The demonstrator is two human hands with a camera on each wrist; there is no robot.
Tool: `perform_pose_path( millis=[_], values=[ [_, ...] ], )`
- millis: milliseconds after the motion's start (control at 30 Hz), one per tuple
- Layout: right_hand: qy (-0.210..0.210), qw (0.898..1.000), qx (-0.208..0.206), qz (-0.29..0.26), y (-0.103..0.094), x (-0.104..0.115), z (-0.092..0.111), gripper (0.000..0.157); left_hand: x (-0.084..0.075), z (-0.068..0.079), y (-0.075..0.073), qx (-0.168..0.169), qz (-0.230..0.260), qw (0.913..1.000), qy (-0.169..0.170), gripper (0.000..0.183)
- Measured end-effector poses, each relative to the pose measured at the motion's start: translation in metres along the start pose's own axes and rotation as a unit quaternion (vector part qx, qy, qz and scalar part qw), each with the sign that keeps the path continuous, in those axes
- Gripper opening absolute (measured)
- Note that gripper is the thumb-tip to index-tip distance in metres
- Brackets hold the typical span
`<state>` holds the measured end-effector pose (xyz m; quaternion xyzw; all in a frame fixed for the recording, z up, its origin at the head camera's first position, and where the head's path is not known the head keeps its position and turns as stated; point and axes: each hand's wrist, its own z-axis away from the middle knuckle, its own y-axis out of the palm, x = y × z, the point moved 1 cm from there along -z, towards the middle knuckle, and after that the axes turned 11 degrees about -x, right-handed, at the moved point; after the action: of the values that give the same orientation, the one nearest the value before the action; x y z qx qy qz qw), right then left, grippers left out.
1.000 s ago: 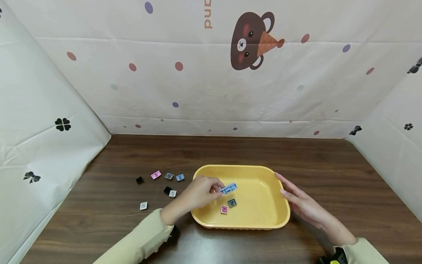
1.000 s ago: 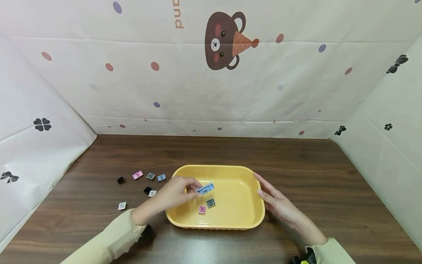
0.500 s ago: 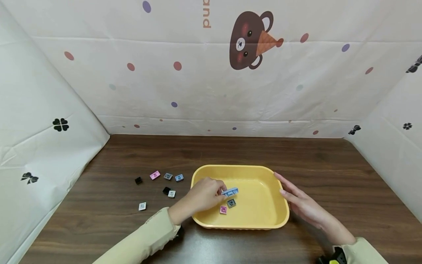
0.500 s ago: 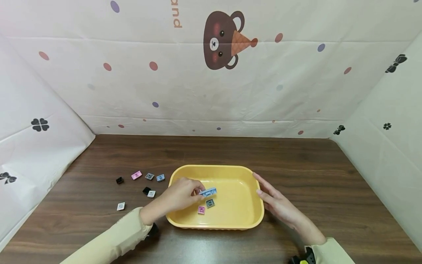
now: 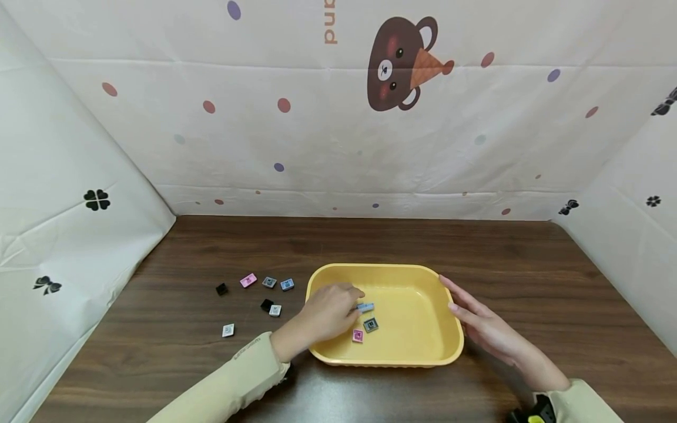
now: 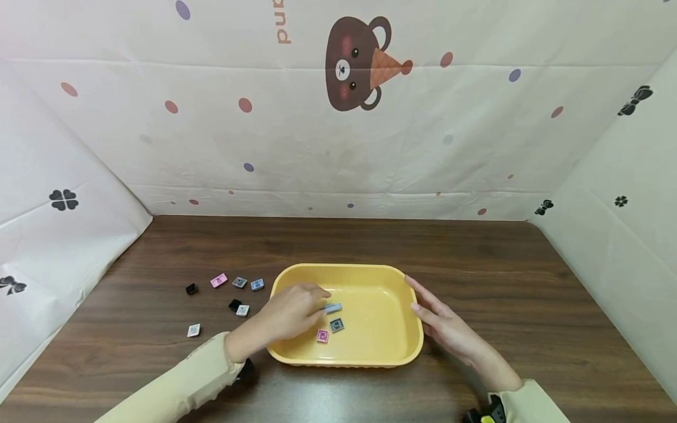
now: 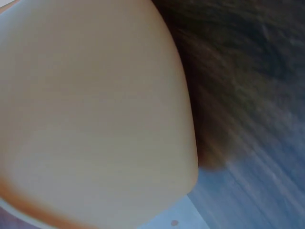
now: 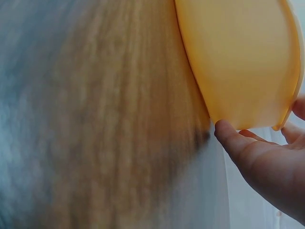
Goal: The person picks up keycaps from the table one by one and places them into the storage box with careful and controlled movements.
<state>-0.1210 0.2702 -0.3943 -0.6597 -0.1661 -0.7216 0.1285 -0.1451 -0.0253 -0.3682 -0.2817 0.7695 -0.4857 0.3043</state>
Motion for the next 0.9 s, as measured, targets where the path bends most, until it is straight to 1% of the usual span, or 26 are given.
perform_pose_path(
  millis=[167, 267, 400, 567, 733, 900],
  values=[
    [0.001, 1.0, -0.002, 0.004, 0.0, 0.0, 0.0, 0.054, -0.001, 0.002, -0.002, -0.015, -0.034, 0.9988, 0.033, 0.035],
    [0.002, 1.0, -0.002, 0.003, 0.0, 0.0, 0.0, 0.055, -0.003, 0.004, -0.003, -0.006, -0.056, 0.9974, 0.045, 0.039],
    [0.001, 1.0, 0.0, 0.003, 0.0, 0.0, 0.0, 0.055, -0.004, 0.007, -0.005, 0.019, -0.075, 0.9953, 0.058, 0.044],
    [0.0, 1.0, -0.001, 0.009, 0.0, 0.0, 0.0, 0.055, -0.006, 0.011, -0.007, 0.033, -0.079, 0.9937, 0.072, 0.047],
    [0.002, 1.0, -0.001, 0.013, 0.0, 0.001, 0.0, 0.055, -0.005, 0.016, -0.011, 0.034, -0.084, 0.993, 0.075, 0.049],
    [-0.002, 1.0, 0.001, 0.019, 0.001, 0.001, 0.0, 0.054, 0.0, 0.021, -0.014, 0.024, -0.078, 0.9939, 0.073, 0.05]
  ],
)
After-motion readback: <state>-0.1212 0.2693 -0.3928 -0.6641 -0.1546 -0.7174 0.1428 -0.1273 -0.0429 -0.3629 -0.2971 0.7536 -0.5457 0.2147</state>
